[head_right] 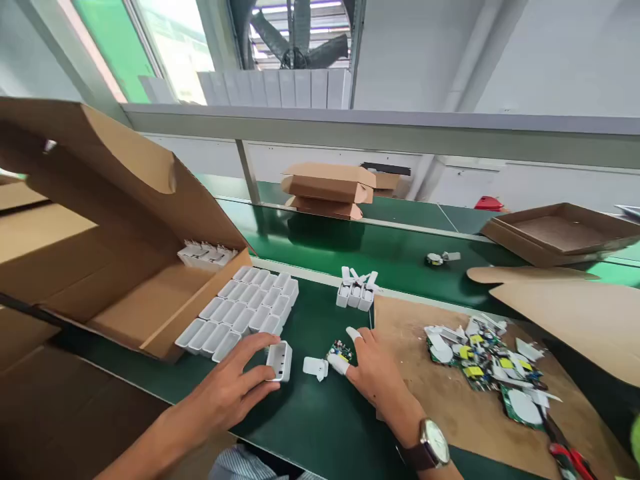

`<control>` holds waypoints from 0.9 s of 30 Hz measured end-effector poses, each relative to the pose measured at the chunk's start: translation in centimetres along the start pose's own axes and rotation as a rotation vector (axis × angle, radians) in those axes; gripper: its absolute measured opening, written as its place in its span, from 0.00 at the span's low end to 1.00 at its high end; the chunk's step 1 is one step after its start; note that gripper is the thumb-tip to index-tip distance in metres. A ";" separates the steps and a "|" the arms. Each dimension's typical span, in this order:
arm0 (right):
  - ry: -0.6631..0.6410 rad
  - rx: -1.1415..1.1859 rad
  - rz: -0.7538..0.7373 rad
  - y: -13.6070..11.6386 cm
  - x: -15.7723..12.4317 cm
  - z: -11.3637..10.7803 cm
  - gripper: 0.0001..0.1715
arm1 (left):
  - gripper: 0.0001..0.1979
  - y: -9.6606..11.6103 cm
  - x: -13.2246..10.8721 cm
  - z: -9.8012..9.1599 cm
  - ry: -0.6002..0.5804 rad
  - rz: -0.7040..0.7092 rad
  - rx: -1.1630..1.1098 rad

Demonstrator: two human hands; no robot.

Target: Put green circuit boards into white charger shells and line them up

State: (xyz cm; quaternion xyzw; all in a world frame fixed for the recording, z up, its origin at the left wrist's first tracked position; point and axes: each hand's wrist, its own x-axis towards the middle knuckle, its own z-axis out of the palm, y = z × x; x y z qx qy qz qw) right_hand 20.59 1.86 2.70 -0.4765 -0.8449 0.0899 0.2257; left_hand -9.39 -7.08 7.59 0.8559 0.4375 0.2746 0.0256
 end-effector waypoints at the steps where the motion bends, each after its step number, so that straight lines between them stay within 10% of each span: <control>1: -0.045 -0.056 -0.007 -0.3 0.0 -0.4 0.16 | 0.05 0.2 0.9 0.5 -0.010 0.024 -0.031; 8: -0.135 -0.011 -0.177 -0.8 0.3 -2.3 0.39 | 0.10 -0.5 7.3 7.3 -0.045 -0.021 -0.088; 12: -0.093 -0.068 -0.150 -0.4 0.0 -2.3 0.22 | 0.06 -1.1 8.2 9.8 -0.028 -0.079 -0.241; 27: -0.020 -0.003 -0.181 1.1 -1.4 -0.8 0.26 | 0.41 -1.5 7.1 11.5 -0.007 -0.391 -0.586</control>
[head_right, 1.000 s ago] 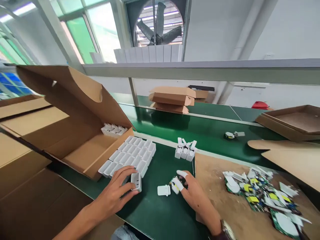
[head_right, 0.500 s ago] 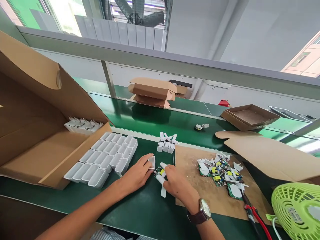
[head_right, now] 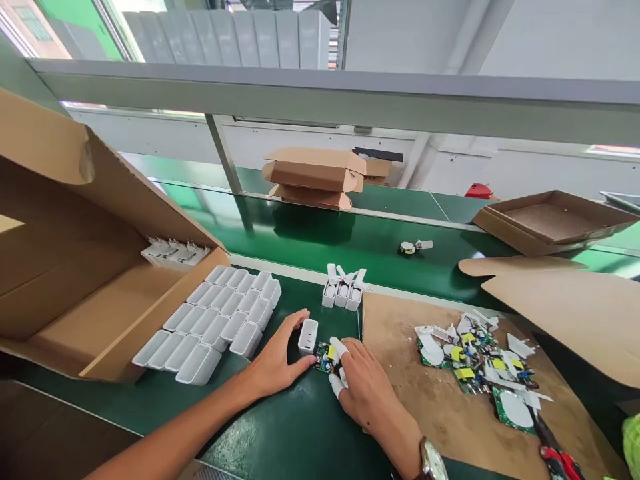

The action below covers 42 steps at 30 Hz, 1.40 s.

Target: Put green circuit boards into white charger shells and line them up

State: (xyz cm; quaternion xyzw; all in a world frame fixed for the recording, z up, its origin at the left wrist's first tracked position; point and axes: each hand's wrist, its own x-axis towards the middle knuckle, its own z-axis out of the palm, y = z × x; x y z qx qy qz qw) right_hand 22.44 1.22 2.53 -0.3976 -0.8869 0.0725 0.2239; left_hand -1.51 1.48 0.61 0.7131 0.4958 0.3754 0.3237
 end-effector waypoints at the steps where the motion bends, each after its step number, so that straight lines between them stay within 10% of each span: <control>1: -0.005 0.012 0.017 -0.1 0.0 0.0 0.25 | 0.41 -0.1 0.1 0.0 -0.006 -0.033 -0.010; 7: 0.115 0.269 0.204 -1.0 0.7 -1.4 0.32 | 0.38 -0.9 0.2 0.1 0.024 -0.040 0.006; 13: 0.339 0.231 0.065 -1.7 1.1 -1.1 0.36 | 0.34 -0.6 -0.1 0.2 0.076 0.160 0.046; 42: 0.293 0.072 -0.066 -3.0 1.0 -0.1 0.49 | 0.32 -0.7 0.2 0.0 0.078 0.344 0.149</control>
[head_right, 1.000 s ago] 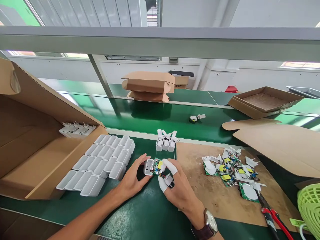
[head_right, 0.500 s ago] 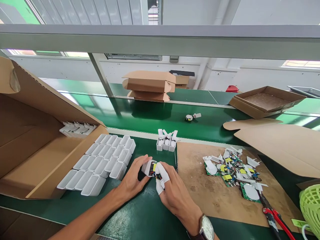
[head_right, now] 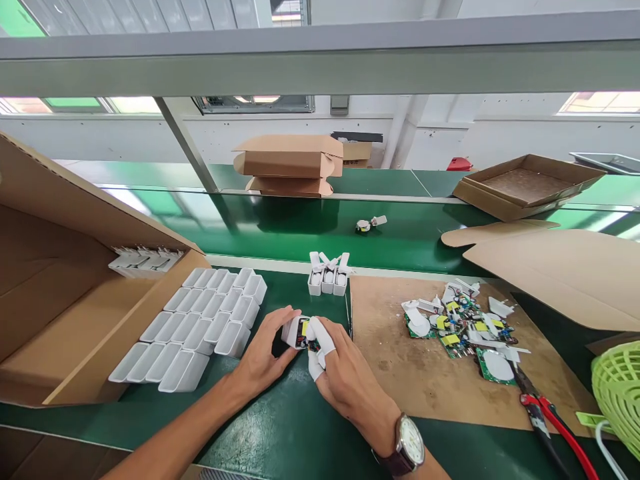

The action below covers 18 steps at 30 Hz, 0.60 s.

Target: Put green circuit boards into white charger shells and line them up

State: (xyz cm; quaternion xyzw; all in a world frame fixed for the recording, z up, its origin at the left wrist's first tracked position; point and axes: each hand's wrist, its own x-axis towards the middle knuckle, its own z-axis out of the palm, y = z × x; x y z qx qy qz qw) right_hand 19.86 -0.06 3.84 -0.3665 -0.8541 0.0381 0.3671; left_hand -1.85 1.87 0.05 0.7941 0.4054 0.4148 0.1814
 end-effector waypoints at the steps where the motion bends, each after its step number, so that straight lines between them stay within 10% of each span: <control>1: 0.000 -0.001 0.005 0.0 0.0 0.0 0.49 | 0.32 0.0 0.0 0.0 0.000 -0.001 0.002; 18: -0.110 0.068 0.071 -0.2 -0.2 0.1 0.46 | 0.32 0.0 -0.2 0.1 0.009 0.008 0.090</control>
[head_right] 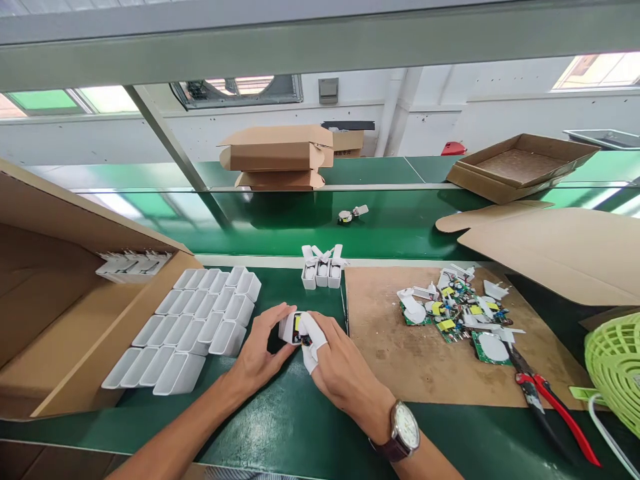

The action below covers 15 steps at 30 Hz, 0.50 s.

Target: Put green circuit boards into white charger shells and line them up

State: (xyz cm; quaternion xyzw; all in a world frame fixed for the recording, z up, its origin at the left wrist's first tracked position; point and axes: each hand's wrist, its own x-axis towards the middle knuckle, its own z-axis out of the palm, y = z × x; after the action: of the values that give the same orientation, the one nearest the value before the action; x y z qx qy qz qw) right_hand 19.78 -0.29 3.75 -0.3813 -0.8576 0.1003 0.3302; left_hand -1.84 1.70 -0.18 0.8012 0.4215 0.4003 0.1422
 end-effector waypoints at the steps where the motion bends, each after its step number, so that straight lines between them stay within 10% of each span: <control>1: 0.000 0.016 -0.001 0.0 0.1 0.0 0.45 | 0.32 0.1 0.0 -0.1 -0.010 -0.008 -0.006; 8: 0.138 0.183 0.001 0.3 0.8 -0.9 0.28 | 0.38 0.4 -0.1 -0.1 -0.260 -0.188 -0.497; 15: -0.027 0.175 -0.011 2.3 -0.1 0.7 0.29 | 0.30 0.9 0.4 -0.1 -0.147 -0.373 -0.787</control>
State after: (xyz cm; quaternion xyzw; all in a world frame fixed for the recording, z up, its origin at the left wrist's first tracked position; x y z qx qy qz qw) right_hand 20.75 1.33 2.20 -0.3450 -0.8519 0.1781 0.3514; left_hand -1.29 1.47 0.62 0.6224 0.3631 0.4399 0.5359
